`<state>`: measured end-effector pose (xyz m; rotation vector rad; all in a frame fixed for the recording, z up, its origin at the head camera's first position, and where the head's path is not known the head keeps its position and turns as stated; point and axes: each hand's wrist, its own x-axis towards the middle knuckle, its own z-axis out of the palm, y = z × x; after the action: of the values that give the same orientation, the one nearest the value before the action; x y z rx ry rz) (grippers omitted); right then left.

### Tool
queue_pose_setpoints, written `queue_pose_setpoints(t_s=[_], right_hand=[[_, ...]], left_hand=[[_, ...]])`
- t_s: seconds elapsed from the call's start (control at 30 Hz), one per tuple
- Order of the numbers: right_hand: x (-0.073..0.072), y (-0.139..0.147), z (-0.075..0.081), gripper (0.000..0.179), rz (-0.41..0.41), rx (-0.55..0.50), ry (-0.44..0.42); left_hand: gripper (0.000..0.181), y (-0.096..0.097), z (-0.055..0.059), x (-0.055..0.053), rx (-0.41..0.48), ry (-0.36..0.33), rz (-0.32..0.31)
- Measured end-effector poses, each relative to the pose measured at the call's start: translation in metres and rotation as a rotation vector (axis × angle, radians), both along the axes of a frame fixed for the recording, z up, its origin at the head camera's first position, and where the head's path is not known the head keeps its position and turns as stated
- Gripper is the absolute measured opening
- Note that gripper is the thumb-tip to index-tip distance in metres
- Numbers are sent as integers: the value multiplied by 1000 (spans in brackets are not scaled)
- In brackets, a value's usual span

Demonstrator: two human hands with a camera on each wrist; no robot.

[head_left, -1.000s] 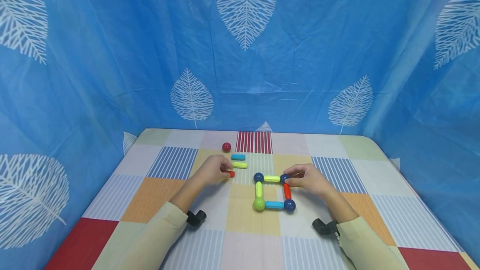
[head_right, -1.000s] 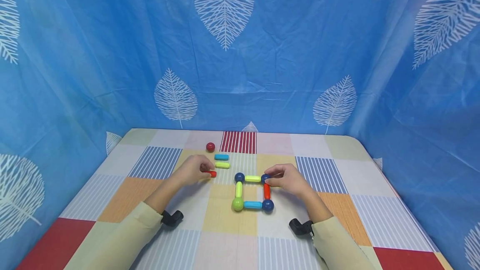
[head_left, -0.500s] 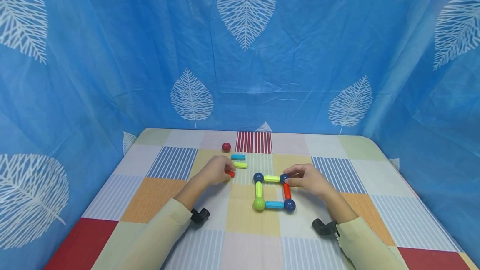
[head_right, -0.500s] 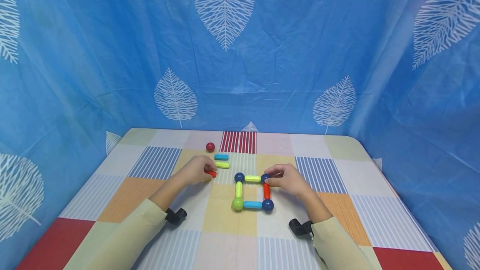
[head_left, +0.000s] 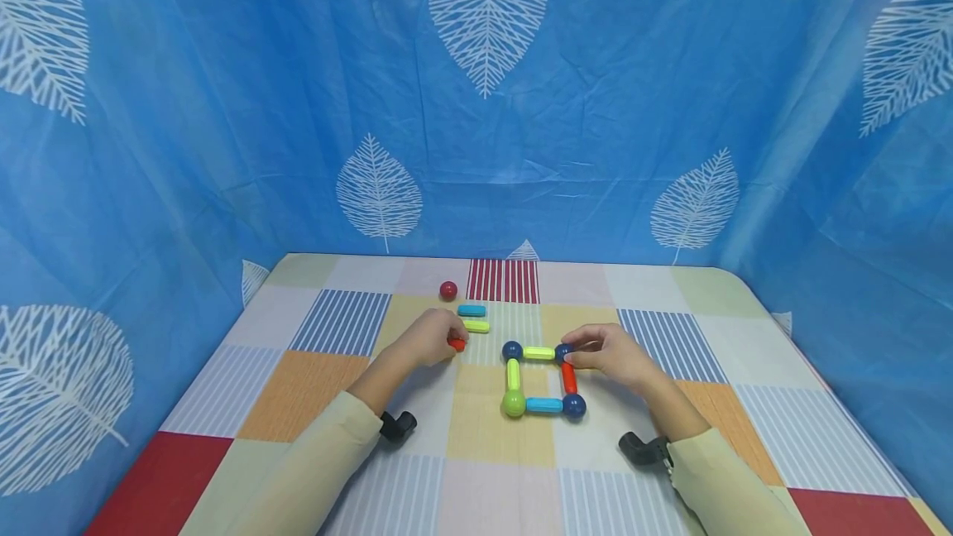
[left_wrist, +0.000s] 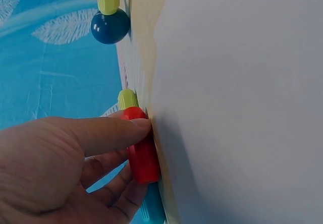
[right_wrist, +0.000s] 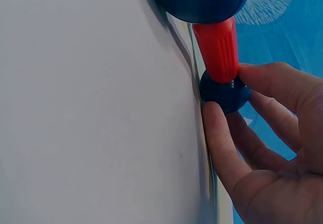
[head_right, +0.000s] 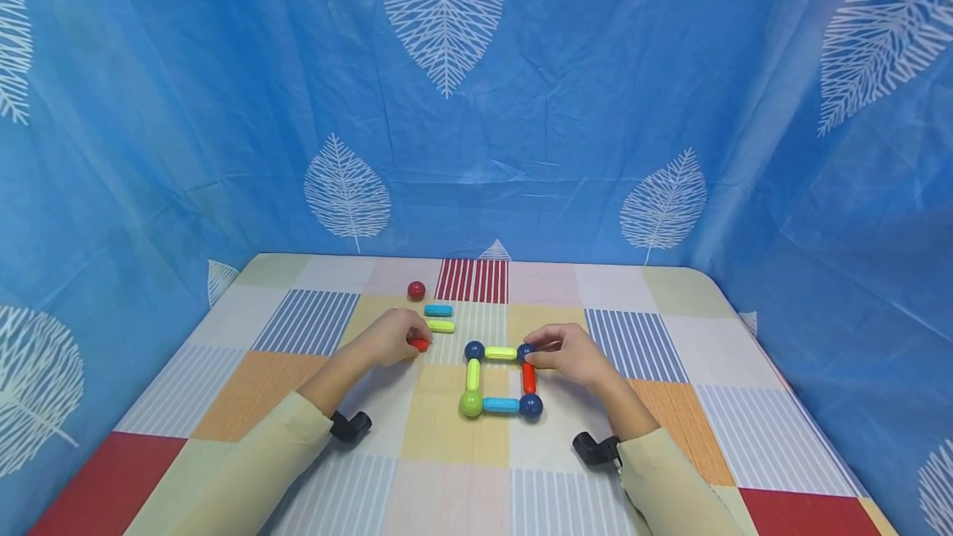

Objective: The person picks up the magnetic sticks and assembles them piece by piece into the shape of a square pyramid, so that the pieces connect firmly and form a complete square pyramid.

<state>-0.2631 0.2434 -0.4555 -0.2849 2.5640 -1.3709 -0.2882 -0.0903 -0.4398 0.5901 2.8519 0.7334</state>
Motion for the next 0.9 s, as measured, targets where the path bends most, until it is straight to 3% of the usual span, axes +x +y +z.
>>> queue_pose_setpoints(t_s=[0.1, 0.23, 0.6, 0.9], right_hand=[[-1, 0, 0, 26, 2, 4, 2], [-2, 1, 0, 26, 1, 6, 4], [-2, 1, 1, 27, 10, 0, 6], [0, 1, 2, 28, 18, -13, 7]], left_hand=[[25, -1, 1, 2, 24, 0, 4], [24, -2, 2, 6, 125, -15, 3], [26, 4, 5, 18, 444, -85, -101], [22, 7, 6, 27, 559, -168, -120]])
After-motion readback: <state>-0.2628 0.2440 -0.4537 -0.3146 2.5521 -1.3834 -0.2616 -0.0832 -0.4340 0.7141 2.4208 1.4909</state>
